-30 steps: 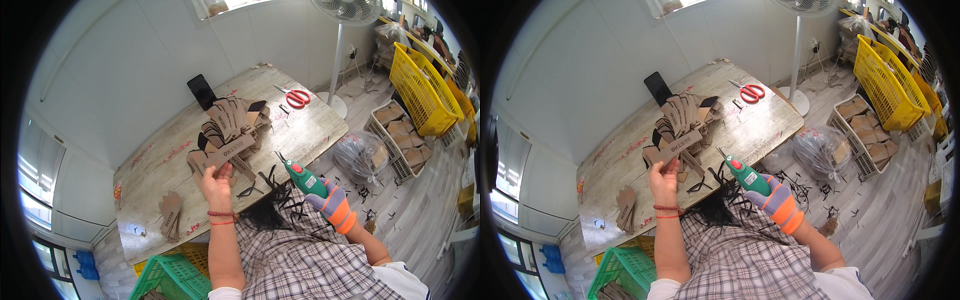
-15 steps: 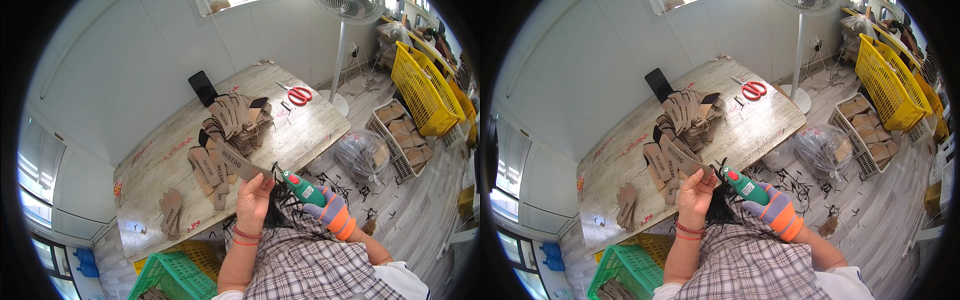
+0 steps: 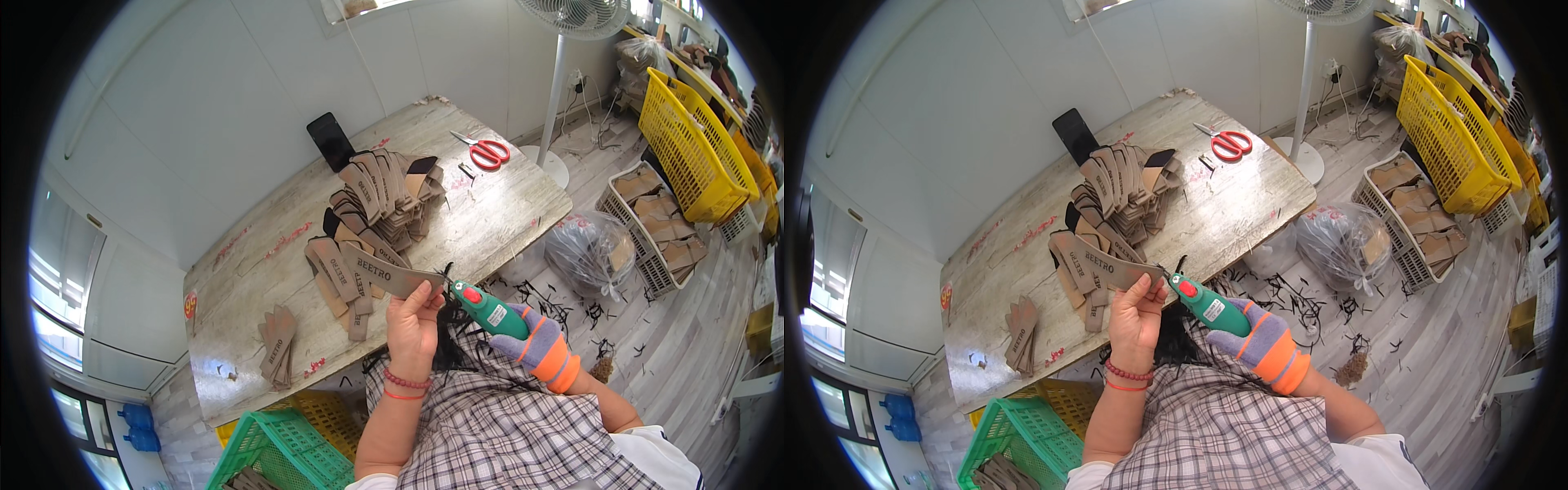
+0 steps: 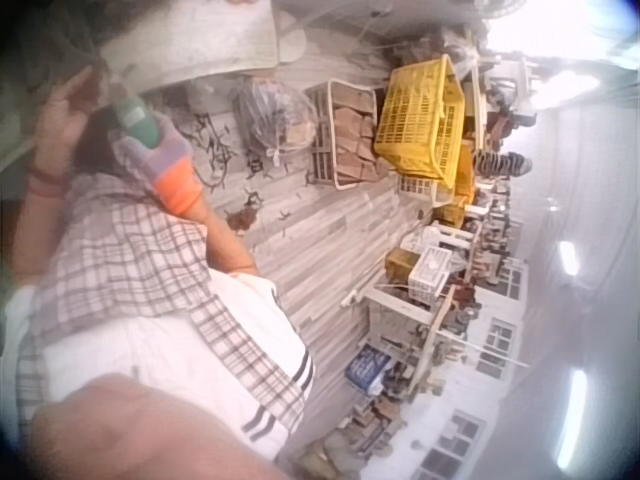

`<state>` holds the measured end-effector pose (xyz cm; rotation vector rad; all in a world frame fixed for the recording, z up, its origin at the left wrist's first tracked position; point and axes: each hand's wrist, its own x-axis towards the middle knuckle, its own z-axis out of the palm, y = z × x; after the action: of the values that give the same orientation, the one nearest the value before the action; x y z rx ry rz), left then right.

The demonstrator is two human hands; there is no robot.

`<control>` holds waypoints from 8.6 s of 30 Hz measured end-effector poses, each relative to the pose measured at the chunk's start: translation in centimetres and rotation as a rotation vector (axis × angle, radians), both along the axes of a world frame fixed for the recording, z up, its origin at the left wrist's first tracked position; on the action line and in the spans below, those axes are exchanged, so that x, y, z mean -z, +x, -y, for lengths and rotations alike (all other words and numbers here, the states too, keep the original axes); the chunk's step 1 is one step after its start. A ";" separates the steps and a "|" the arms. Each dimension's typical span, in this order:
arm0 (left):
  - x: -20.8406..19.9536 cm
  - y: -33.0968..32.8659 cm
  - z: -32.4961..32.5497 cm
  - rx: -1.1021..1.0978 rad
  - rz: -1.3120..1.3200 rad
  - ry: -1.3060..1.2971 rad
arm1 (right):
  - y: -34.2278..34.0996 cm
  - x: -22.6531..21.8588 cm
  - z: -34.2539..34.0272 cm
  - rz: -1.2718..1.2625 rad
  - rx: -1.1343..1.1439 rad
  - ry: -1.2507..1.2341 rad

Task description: The person uses a rotary tool to trim the edges of small cardboard pieces labeled 'BEETRO' at a workbench. They handle each piece one at a time, rotating it while trimming, and place finished pieces into a green crate below.

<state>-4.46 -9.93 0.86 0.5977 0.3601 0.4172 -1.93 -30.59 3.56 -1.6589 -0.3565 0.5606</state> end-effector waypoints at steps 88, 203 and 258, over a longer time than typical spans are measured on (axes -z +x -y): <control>-0.2 3.3 -0.3 -0.340 0.066 0.179 | 1.4 0.8 -2.1 0.002 0.068 0.012; -0.7 2.7 -0.8 -0.308 -0.025 0.276 | 1.4 0.7 -1.8 0.043 0.046 -0.006; -3.2 -2.9 -11.9 -0.242 -0.422 1.417 | 2.6 0.2 -0.4 0.010 0.046 -0.026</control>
<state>-7.40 1.96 4.07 2.0565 0.5135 0.7657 0.66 -30.20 3.37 -1.6910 -0.3185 0.5247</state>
